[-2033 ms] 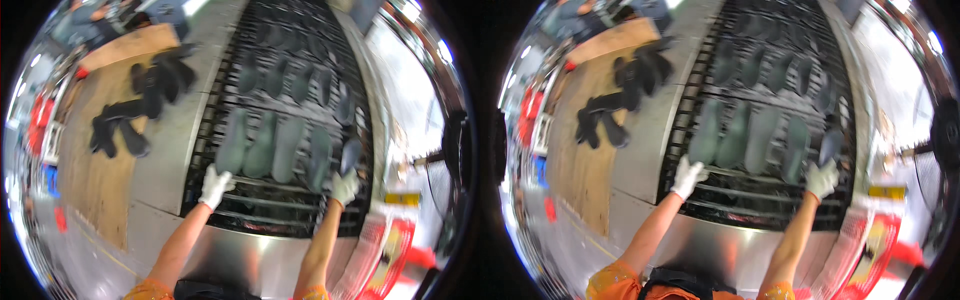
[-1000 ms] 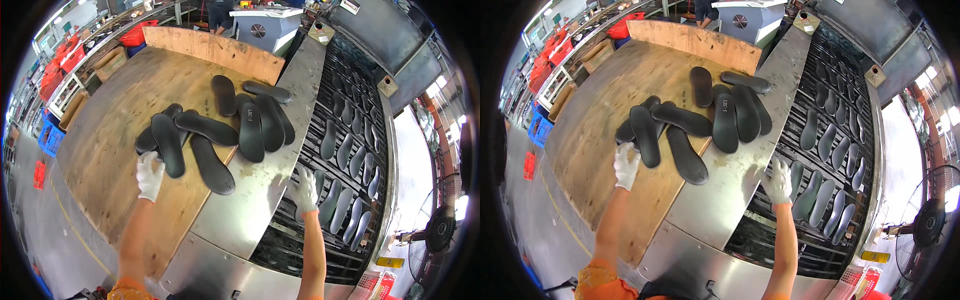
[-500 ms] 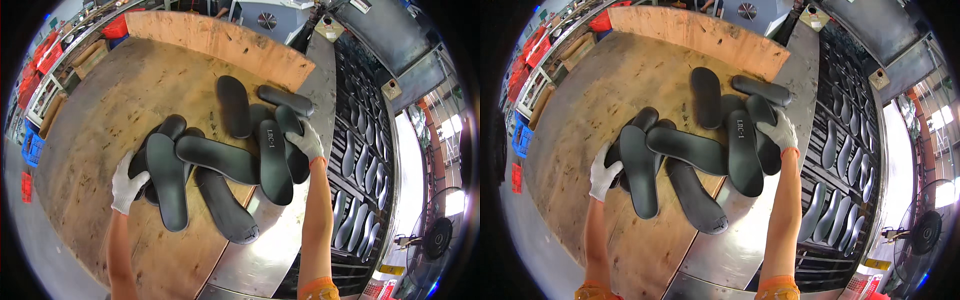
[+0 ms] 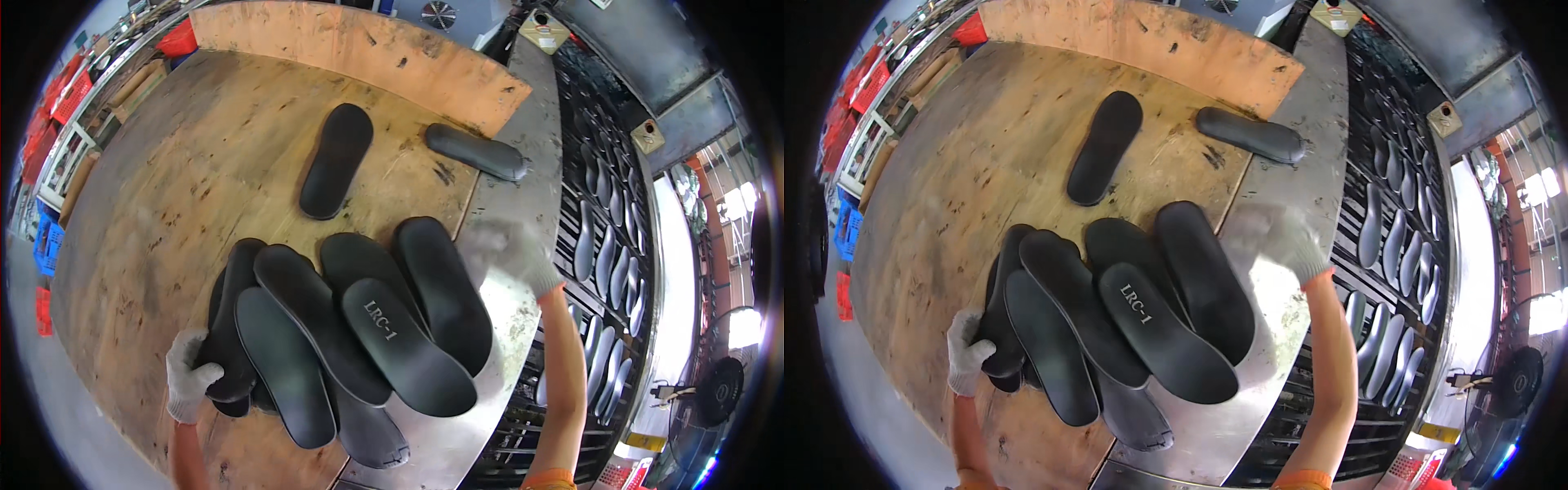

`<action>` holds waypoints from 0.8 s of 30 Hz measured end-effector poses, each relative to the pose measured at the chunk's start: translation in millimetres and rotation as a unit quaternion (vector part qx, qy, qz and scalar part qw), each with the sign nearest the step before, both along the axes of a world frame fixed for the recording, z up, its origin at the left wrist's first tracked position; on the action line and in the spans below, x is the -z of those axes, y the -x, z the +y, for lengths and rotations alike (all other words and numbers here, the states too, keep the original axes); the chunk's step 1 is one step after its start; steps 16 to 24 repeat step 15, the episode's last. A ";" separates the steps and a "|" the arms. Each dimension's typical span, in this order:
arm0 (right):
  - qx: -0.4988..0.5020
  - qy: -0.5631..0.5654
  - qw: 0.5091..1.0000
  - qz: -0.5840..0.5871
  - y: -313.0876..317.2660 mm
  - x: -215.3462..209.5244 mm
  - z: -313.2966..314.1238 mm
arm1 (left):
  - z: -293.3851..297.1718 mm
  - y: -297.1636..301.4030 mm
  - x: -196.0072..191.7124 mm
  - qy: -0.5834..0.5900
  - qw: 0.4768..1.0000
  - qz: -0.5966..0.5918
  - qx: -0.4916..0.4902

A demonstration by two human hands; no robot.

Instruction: The person picks black slipper soles from a wooden table and places them onto a moving conveyor belt. They handle the soles in pairs, arranging them in rows on the belt. The person also handles a red plastic bag at the start and later arranges slipper uppers on the table.

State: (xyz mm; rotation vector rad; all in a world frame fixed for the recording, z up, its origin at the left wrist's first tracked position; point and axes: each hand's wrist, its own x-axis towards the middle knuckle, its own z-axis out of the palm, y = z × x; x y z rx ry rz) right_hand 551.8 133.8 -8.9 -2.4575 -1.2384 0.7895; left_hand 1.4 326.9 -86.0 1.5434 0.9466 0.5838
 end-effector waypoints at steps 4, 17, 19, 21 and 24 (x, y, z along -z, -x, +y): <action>-0.006 -0.013 0.923 -0.384 -63.3 39.2 49.2 | 21.8 -16.7 0.9 -0.057 0.987 0.121 -0.093; 0.032 0.140 0.939 -0.312 -109.7 33.6 109.3 | 149.9 -246.8 -8.6 -0.284 0.938 0.151 0.131; 0.032 0.140 0.939 -0.312 -109.7 33.6 109.3 | 149.9 -246.8 -8.6 -0.284 0.938 0.151 0.131; 0.032 0.140 0.939 -0.312 -109.7 33.6 109.3 | 149.9 -246.8 -8.6 -0.284 0.938 0.151 0.131; 0.032 0.140 0.939 -0.312 -109.7 33.6 109.3 | 149.9 -246.8 -8.6 -0.284 0.938 0.151 0.131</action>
